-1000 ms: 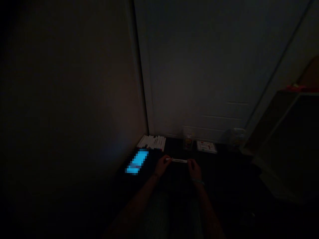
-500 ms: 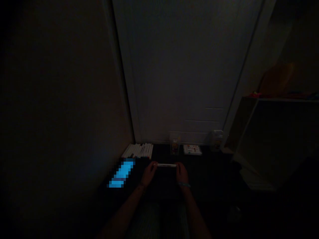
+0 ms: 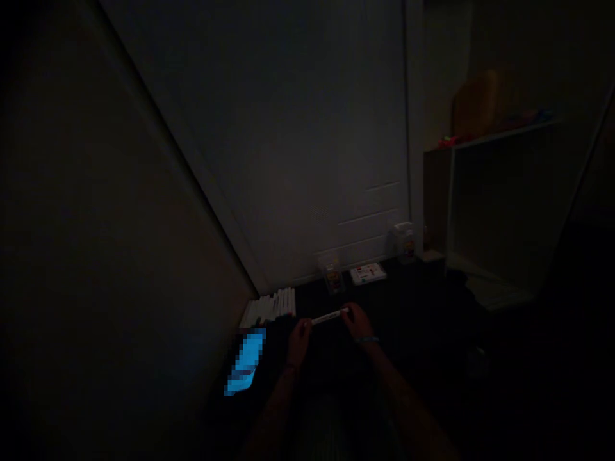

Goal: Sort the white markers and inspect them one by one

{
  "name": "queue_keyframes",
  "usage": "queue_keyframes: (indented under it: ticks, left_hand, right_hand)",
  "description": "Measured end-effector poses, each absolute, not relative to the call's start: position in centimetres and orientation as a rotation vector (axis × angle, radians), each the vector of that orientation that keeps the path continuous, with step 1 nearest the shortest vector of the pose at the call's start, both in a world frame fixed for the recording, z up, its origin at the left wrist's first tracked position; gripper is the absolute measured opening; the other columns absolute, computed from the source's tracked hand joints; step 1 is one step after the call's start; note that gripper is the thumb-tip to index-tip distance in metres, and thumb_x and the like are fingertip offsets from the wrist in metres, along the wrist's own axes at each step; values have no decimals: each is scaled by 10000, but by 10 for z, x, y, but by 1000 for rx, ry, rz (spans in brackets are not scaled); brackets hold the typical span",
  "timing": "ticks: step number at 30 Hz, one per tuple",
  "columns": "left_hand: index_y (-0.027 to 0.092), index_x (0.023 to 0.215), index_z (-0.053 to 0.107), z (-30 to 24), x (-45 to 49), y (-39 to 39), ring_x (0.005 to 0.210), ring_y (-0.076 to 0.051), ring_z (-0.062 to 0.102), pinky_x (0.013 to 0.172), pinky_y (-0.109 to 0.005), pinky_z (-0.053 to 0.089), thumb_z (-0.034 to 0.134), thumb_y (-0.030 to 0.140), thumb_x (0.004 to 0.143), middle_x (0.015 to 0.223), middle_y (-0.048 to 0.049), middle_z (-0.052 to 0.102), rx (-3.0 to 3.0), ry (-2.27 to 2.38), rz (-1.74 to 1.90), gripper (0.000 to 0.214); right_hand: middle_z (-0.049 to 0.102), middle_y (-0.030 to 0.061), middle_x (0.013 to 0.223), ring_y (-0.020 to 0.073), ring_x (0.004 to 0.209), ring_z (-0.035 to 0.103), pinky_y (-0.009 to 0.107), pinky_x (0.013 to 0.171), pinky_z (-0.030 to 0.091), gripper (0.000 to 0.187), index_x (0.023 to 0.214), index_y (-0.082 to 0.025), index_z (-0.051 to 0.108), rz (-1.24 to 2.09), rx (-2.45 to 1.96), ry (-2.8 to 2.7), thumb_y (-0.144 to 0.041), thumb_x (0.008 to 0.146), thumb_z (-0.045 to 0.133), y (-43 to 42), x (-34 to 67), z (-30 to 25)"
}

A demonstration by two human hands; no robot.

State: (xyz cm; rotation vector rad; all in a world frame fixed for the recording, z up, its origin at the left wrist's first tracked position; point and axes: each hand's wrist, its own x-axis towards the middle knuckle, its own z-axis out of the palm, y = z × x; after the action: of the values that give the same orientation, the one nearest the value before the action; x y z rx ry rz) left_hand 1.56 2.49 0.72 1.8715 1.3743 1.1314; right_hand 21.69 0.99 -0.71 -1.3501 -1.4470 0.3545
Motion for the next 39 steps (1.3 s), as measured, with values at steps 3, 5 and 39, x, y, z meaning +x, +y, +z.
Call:
queue_keyframes:
  ticks: [3,5,39]
  left_hand:
    - [191,875,555,7,16,25,634,-128,498,589,-219,388,335,506,791,671,10,533,1882,1396,1110,393]
    - [193,864,559,6,16,25,638,-129,501,593,-221,387,342,503,789,670,11,537,1887,1408,1109,386]
    - [169,863,581,3,18,29,700,-129,525,632,-218,395,384,487,779,755,-1,586,1727,1359,1302,383]
  right_hand:
    - [605,42,884,175,842,557,304,789,415,235,915,-201,570,338,-1360,-1456,-312,813,390,9,217,-7]
    - [608,42,890,176,845,558,302,791,415,240,920,-203,571,333,-1374,-1451,-317,814,389,8,217,-6]
    - [644,42,867,189,804,589,290,735,424,275,907,-215,604,385,-1393,-1517,-374,816,399,11,223,-10]
